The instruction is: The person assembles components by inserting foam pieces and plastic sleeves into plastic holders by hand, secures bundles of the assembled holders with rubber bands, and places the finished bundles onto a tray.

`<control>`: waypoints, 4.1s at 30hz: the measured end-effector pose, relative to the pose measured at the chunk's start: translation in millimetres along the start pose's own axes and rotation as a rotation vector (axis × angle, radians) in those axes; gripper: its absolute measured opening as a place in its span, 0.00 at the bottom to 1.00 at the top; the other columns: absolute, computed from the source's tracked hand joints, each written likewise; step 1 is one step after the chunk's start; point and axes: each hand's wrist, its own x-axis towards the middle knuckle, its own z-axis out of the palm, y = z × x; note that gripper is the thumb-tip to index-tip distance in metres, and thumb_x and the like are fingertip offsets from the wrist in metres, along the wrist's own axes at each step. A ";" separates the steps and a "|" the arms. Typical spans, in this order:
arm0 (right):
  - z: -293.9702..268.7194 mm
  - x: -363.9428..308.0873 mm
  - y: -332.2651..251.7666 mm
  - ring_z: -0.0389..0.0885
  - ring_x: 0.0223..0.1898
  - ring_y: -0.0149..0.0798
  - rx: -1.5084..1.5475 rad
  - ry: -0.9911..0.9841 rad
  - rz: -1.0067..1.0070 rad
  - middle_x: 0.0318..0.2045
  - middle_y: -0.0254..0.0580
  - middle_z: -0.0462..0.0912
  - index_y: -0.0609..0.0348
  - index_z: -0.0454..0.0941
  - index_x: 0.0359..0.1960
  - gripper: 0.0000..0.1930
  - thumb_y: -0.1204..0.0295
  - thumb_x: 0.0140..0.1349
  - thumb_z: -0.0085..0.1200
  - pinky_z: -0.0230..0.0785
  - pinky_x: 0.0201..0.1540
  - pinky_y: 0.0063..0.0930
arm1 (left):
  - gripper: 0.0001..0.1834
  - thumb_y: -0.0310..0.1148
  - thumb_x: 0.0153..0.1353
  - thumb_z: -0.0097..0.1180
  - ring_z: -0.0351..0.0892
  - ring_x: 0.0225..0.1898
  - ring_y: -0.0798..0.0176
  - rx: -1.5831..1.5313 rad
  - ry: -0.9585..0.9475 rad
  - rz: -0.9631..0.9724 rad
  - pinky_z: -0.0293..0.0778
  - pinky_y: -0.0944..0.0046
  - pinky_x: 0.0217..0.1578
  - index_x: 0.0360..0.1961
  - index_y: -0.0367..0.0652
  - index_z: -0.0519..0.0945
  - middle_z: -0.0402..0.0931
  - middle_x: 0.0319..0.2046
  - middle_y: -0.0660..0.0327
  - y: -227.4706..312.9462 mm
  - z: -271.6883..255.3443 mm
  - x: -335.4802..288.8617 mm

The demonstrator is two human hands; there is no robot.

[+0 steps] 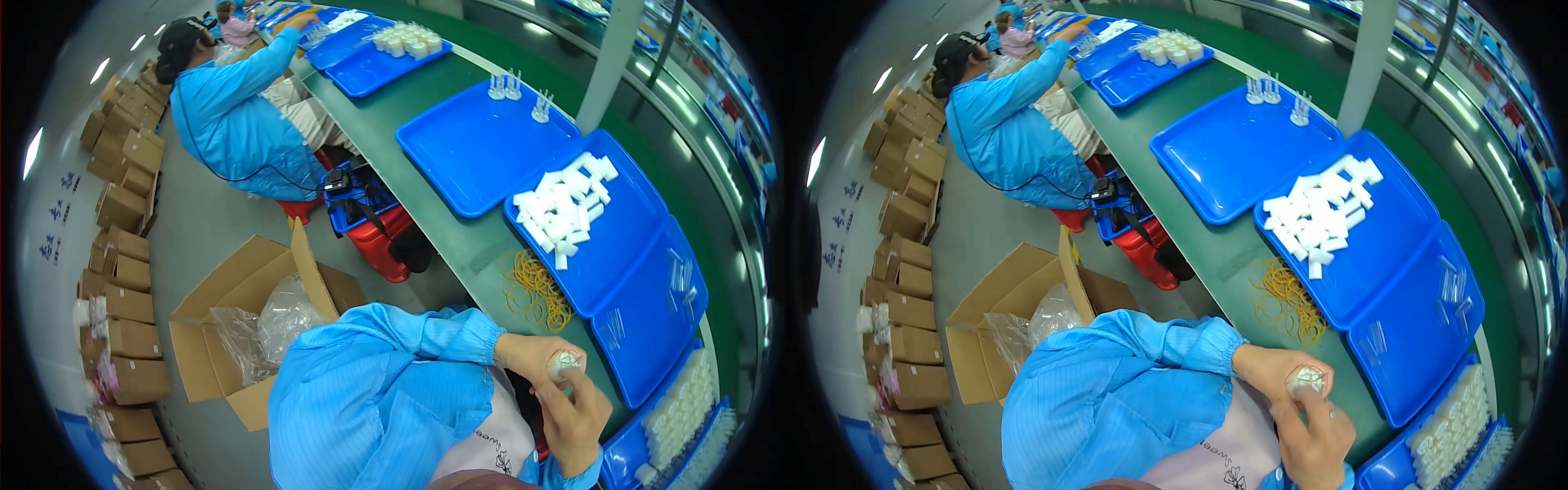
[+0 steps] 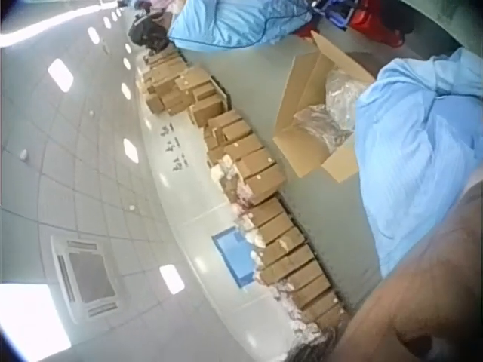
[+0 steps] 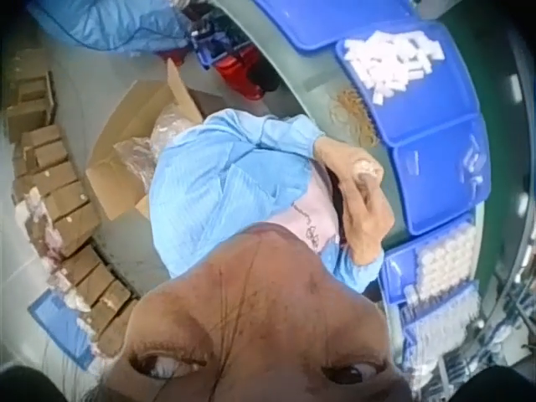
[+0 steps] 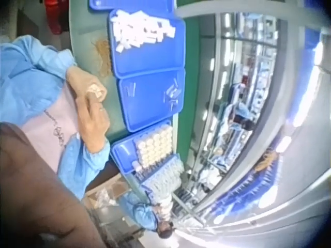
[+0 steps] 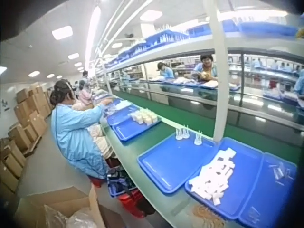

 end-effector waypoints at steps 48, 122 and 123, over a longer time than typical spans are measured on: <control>13.9 -73.9 43.6 0.72 0.45 0.51 -0.051 0.376 0.604 0.43 0.50 0.72 0.62 0.73 0.39 0.15 0.80 0.47 0.47 0.66 0.46 0.36 | 0.36 0.60 0.65 0.34 0.68 0.54 0.54 0.781 0.448 0.417 0.64 0.58 0.54 0.61 0.41 0.63 0.69 0.51 0.51 35.5 -13.8 -16.0; -42.5 -270.4 124.8 0.61 0.61 0.49 -0.980 0.796 1.171 0.54 0.44 0.70 0.53 0.76 0.49 0.25 0.62 0.47 0.64 0.50 0.60 0.53 | 0.13 0.41 0.57 0.60 0.70 0.27 0.73 1.645 0.881 0.444 0.69 0.70 0.29 0.39 0.45 0.78 0.73 0.33 0.66 210.0 -329.3 -0.4; -42.3 -268.1 120.4 0.61 0.61 0.49 -0.981 0.792 1.176 0.54 0.44 0.70 0.53 0.76 0.49 0.25 0.62 0.47 0.64 0.50 0.60 0.53 | 0.14 0.41 0.57 0.61 0.72 0.31 0.73 1.504 0.877 0.387 0.70 0.72 0.31 0.39 0.45 0.77 0.74 0.34 0.66 211.1 -326.4 3.4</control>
